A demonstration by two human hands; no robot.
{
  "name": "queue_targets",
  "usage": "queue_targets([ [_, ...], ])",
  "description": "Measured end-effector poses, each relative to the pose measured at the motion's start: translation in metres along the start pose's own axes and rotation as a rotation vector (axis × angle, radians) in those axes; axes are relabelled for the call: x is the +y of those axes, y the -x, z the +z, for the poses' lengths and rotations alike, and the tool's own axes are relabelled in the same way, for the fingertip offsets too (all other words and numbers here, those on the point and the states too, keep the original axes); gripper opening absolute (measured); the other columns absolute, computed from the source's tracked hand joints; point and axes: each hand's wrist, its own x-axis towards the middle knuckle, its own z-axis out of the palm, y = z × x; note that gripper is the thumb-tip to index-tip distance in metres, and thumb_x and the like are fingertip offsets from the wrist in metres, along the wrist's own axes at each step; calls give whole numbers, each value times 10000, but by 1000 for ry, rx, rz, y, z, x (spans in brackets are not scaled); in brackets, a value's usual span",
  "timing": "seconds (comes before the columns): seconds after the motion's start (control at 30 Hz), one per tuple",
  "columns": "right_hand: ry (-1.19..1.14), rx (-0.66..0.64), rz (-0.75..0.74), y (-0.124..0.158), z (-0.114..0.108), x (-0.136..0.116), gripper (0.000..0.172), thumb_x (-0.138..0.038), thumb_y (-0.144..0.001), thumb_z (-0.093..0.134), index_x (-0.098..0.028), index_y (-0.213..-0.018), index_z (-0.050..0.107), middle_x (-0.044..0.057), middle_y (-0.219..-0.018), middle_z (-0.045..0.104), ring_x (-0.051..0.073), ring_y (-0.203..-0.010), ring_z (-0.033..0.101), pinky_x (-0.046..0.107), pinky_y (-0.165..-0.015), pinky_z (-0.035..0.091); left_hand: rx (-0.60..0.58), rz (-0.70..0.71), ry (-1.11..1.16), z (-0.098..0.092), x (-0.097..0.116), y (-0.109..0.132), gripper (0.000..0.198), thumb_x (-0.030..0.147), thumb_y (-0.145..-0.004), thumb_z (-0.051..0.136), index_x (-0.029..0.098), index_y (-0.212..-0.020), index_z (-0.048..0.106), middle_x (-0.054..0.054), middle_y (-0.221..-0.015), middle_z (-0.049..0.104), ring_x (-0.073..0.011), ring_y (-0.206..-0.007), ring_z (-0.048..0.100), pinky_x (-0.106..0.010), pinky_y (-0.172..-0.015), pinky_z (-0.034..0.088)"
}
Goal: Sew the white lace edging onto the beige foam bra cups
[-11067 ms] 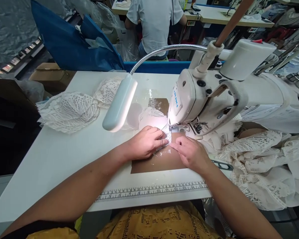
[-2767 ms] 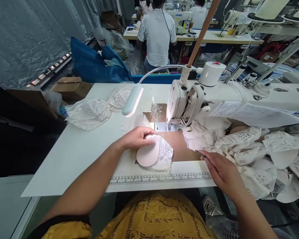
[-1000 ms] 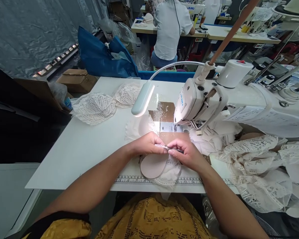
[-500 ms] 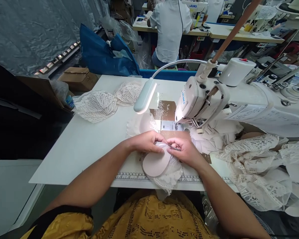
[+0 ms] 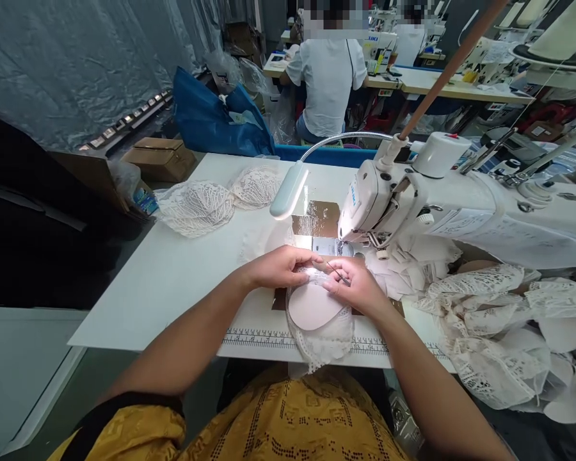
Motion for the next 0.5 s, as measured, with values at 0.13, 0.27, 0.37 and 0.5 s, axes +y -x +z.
queue_targets([
  [0.13, 88, -7, -71, 0, 1, -1, 159, -338, -818, 588, -187, -790, 629, -28, -644, 480, 126, -620, 437, 255, -567, 328, 118, 14, -56, -1, 11, 6, 416, 245, -821, 583, 172, -1230, 595, -71, -1063, 645, -179, -889, 582, -259, -745, 457],
  [0.27, -18, -21, -107, 5, -4, 0, 151, -328, -835, 575, -189, -787, 610, -26, -678, 499, 114, -619, 427, 246, -566, 320, 142, -160, -43, -13, 19, 24, 284, 399, -838, 618, 161, -975, 693, -37, -817, 644, -146, -701, 551, -231, -600, 400],
  [0.37, -122, -75, -134, 9, -6, 1, 144, -333, -848, 575, -196, -806, 586, -24, -721, 507, 114, -650, 441, 237, -586, 333, -64, -302, 219, -8, 15, 32, 353, 480, -801, 665, 149, -914, 707, -13, -702, 609, -119, -601, 514, -216, -531, 356],
  [0.5, -165, -157, -120, 11, -6, 1, 156, -351, -860, 582, -197, -843, 586, -23, -737, 517, 115, -664, 458, 235, -598, 352, -79, -267, 648, 20, 9, 24, 400, 445, -783, 703, 143, -1045, 678, -23, -792, 634, -132, -678, 561, -230, -609, 425],
])
